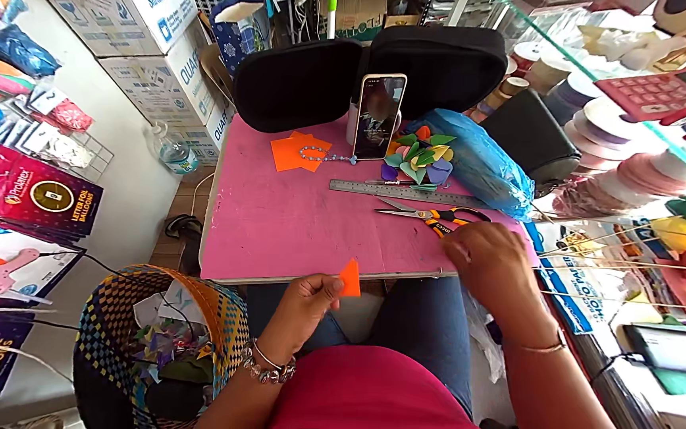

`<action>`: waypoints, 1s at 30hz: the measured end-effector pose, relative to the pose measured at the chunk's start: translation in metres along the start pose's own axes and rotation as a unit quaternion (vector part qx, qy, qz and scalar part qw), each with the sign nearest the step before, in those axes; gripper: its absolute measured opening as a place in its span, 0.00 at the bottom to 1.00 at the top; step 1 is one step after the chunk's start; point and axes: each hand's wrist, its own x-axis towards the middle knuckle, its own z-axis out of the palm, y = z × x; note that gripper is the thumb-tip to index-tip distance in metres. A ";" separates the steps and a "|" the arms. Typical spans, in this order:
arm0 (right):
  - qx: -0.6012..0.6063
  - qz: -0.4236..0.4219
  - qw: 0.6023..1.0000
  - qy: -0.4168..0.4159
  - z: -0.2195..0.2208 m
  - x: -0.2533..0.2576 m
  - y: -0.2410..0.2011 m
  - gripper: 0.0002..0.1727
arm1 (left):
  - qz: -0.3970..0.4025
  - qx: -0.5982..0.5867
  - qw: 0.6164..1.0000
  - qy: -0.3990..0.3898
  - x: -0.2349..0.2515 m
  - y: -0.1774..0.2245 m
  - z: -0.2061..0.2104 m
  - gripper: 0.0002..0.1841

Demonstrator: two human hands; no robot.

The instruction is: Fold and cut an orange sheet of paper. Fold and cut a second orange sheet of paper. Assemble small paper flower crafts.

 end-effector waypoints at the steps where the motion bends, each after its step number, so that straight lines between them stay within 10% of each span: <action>1: -0.009 0.055 0.998 -0.032 -0.002 0.005 0.010 0.16 | 0.009 -0.015 0.999 0.030 0.002 0.001 0.001 0.10; 17: -0.019 0.182 0.953 -0.242 -0.024 -0.007 0.035 0.40 | 0.053 -0.044 0.995 0.067 0.009 0.020 0.010 0.04; 23: -0.047 0.177 0.972 -0.145 -0.021 -0.031 0.029 0.25 | 0.117 -0.028 0.991 0.055 0.013 0.018 0.014 0.08; 27: 0.238 0.162 0.957 -0.043 -0.017 -0.032 -0.004 0.18 | 0.309 0.103 0.938 0.118 0.020 0.011 0.029 0.09; 30: 0.618 0.120 0.777 -0.019 -0.003 -0.028 -0.051 0.18 | 0.491 0.247 0.817 0.176 0.025 0.009 0.042 0.07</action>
